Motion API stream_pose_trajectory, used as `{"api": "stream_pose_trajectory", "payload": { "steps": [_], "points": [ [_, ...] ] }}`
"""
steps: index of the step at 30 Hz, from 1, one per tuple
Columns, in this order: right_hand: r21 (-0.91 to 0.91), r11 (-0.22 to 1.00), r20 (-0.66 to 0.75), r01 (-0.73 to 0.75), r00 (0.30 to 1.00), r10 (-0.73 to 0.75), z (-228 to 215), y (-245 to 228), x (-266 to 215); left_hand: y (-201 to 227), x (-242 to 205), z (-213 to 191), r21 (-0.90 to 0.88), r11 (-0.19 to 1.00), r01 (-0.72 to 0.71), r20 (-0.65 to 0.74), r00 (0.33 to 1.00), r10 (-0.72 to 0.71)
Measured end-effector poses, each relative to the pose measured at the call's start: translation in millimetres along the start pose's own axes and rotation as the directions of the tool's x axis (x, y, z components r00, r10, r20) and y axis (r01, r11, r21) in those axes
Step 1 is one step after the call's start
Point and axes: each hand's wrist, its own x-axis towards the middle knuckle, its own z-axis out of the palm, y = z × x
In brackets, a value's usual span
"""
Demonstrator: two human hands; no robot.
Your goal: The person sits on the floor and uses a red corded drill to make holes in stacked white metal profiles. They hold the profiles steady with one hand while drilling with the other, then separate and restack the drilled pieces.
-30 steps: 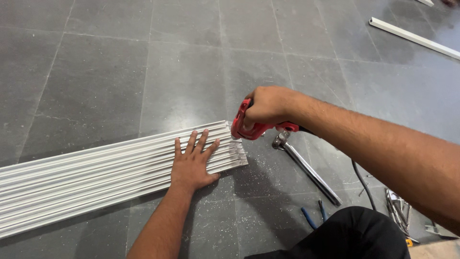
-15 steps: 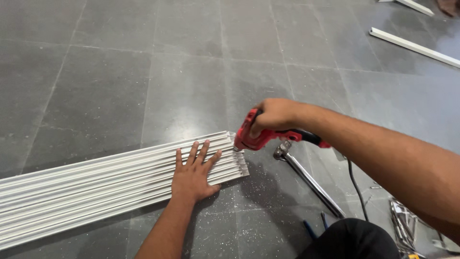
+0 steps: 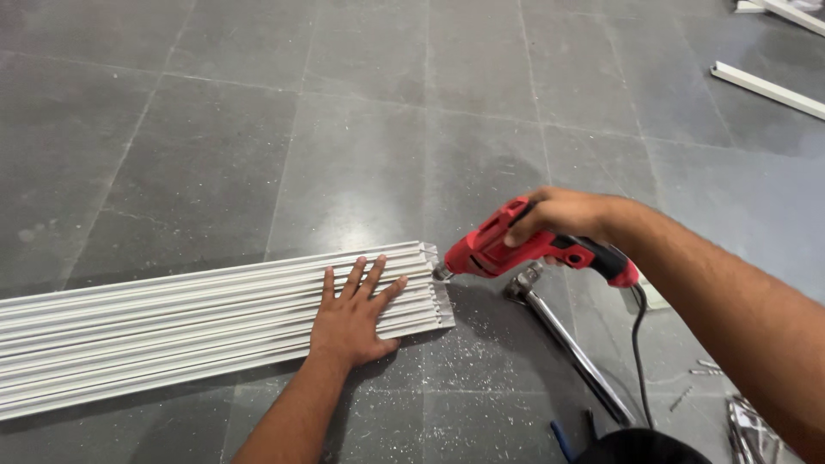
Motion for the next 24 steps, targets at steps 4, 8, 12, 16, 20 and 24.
{"api": "stream_pose_trajectory", "payload": {
  "steps": [4,8,12,16,20,24],
  "points": [
    [0.112,0.993,0.077,0.028,0.996,-0.037,-10,21,13,1,3,2,-0.038,0.999,-0.003,-0.034,0.999,0.002],
    [0.179,0.984,0.065,0.013,0.998,-0.025,-16,45,24,0,1,5,-0.028,1.000,-0.008,-0.069,0.998,0.006],
    [0.242,0.969,0.109,0.049,0.991,-0.078,-19,68,37,0,3,5,-0.009,1.000,-0.004,-0.036,0.999,0.003],
    [0.373,0.927,0.150,0.046,0.983,-0.109,-20,96,55,2,3,7,0.003,1.000,0.010,-0.006,1.000,-0.010],
    [0.455,0.890,0.168,-0.012,0.983,-0.072,-23,128,83,2,5,3,0.022,1.000,0.013,0.030,0.999,-0.014],
    [0.577,0.811,0.247,-0.103,0.968,-0.053,-21,160,113,3,4,0,0.027,1.000,0.009,0.042,0.999,-0.010]
  ]
}}
